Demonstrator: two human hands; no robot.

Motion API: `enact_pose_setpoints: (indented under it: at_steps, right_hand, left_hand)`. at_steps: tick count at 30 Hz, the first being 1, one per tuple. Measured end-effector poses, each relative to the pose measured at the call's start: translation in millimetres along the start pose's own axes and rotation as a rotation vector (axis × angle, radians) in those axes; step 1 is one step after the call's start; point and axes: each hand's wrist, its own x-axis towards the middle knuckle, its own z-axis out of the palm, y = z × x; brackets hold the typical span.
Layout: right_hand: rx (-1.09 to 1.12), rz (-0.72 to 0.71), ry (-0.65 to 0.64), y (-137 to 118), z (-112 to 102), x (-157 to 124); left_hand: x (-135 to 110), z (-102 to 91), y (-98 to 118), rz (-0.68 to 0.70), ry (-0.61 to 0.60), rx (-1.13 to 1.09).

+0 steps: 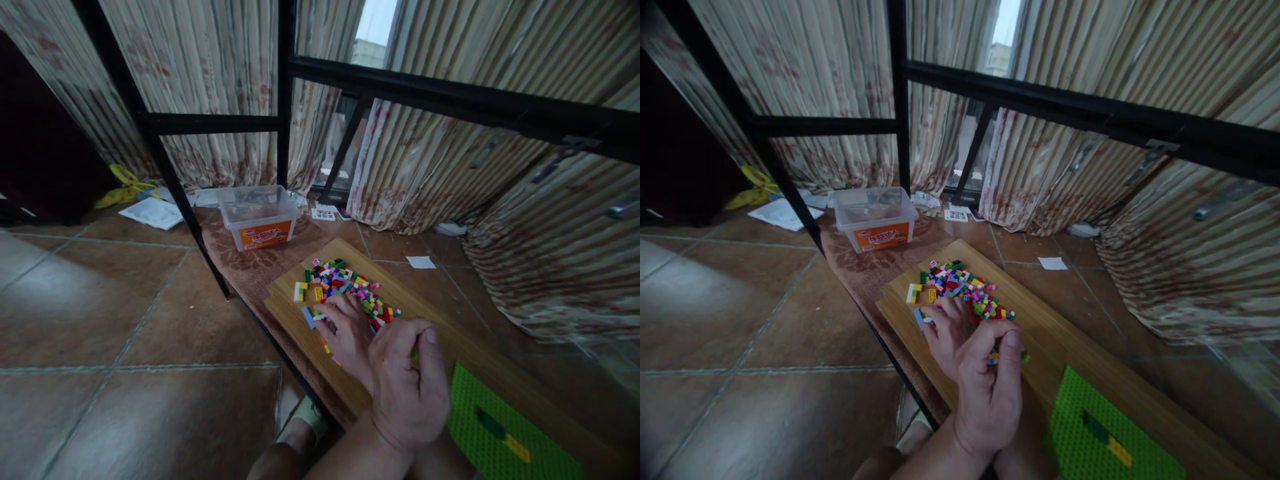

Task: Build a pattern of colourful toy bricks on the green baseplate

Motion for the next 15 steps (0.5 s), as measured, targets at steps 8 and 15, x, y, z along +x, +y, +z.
enact_pose_setpoints:
  at_steps: [8,15]
  right_hand:
    - [-0.231,-0.09,-0.002,-13,25,22]
    - [-0.282,-0.036,0.096,-9,34,44]
  left_hand:
    - [7,-8.3,1,-0.01,0.024,0.012]
    - [13,-13.2,0,0.002,0.066,-0.013]
